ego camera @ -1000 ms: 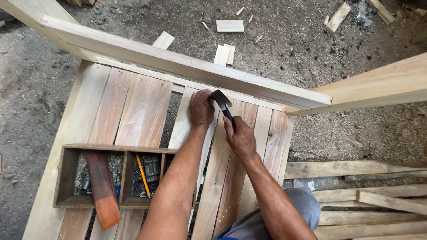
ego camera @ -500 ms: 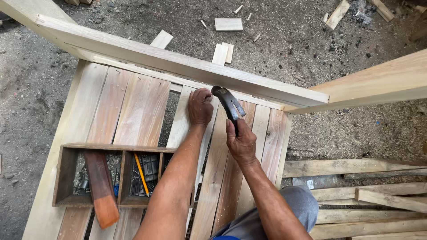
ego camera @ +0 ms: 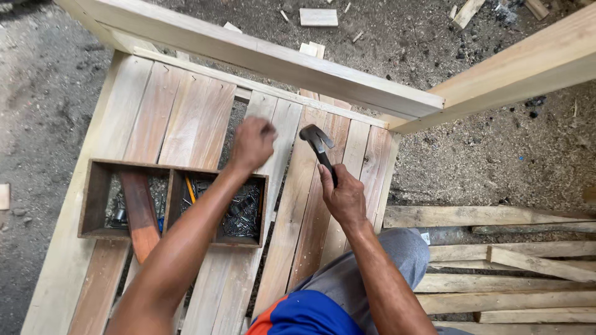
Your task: The person sits on a slatted wooden frame, saws a thin wood strip with a hand saw, then hammers nails into the wooden slats using a claw hammer, taking nails from a wooden compartment box holding nails and pencils.
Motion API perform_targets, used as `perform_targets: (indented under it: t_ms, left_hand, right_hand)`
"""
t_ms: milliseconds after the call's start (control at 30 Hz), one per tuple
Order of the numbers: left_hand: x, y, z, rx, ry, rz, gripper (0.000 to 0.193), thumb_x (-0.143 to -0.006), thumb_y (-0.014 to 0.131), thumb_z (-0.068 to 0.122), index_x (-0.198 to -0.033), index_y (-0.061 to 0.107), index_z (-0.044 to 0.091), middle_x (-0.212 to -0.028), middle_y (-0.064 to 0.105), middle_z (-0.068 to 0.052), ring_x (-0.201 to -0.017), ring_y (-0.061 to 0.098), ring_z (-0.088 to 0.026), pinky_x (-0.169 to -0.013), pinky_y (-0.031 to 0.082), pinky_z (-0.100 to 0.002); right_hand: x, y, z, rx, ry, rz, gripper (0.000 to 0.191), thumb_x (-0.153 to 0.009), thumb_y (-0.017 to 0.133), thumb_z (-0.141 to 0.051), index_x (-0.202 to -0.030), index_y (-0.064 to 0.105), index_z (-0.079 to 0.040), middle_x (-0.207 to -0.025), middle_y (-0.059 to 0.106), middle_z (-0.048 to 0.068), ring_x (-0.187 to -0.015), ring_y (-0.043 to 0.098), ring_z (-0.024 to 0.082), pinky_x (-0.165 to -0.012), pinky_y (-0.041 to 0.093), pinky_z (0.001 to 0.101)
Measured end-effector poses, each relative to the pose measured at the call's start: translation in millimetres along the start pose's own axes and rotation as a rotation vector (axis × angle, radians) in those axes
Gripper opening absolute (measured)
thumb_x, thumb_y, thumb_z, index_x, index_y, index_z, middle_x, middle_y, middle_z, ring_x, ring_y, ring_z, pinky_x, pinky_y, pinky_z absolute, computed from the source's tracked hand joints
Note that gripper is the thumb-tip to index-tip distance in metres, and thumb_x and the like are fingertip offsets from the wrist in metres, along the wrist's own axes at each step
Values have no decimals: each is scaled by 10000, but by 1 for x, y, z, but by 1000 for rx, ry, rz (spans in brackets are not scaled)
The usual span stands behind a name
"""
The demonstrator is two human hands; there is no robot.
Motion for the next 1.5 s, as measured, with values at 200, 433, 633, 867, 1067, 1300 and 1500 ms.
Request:
perform_targets:
  t_ms: [200,433,633,867,1067,1300,1500]
  left_hand:
    - [124,3,-12,-516,-146,-351,192,-1016,493,105,-903,622,18,-778,568,-108,-659,572,-200,-570,548,-375]
    - [127,28,-21,-643,-166,-193,213,-953,505,99,-840,668,20,-884,612,-166,-880,609,-312,-774,532,-477]
    - [127,18,-16,-520,-157,-129,186,-861,502,61,-951,643,-21,-951,602,-201,-926,607,-355,-778,545,-486]
    - [137,7,-12,-449,-145,-65,147,-971,517,90,-974,627,-8,-1063,583,-224,-1019,591,-413,-849,545,-520]
    - [144,-5,-3,-303,-102,18,130,-940,555,73,-986,651,-1,-1104,578,-198,-952,637,-343,-790,590,-443]
    - [141,-30,35,-235,19,106,84,-981,557,38,-1027,616,-1,-1029,548,-176,-822,633,-290,-718,596,-391]
    - [104,-35,69,-155,-9,88,88,-985,578,59,-1048,631,27,-935,551,-161,-749,613,-307,-655,538,-437]
  right_hand:
    - [3,38,12,36,187,-87,406,-1030,587,-405,-913,622,-18,-635,645,217,-538,646,368,-505,477,492]
    - [-3,69,29,80,301,-210,448,-1056,494,-439,-1000,599,-7,-725,670,285,-678,681,486,-620,521,577]
    - [-8,70,29,155,193,-160,396,-1024,540,-401,-1028,605,-10,-770,664,338,-779,670,540,-707,528,611]
    - [15,73,35,235,219,-162,414,-1031,542,-423,-1078,587,-14,-807,674,342,-806,669,547,-720,549,602]
    - [39,67,47,195,330,-260,418,-1045,491,-428,-1113,553,-20,-805,692,319,-765,711,494,-674,578,574]
    - [42,52,49,182,251,-191,407,-1038,517,-425,-1081,568,-24,-723,657,334,-717,673,536,-611,537,593]
    - [43,54,58,138,232,-219,387,-1045,525,-411,-1040,542,-24,-654,637,316,-652,655,536,-536,509,594]
Point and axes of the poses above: each hand's wrist, its own x-axis away from the middle knuckle, its own y-axis out of the palm, z = x × y, the point moved 10 cm from there along -x, towards the middle knuckle
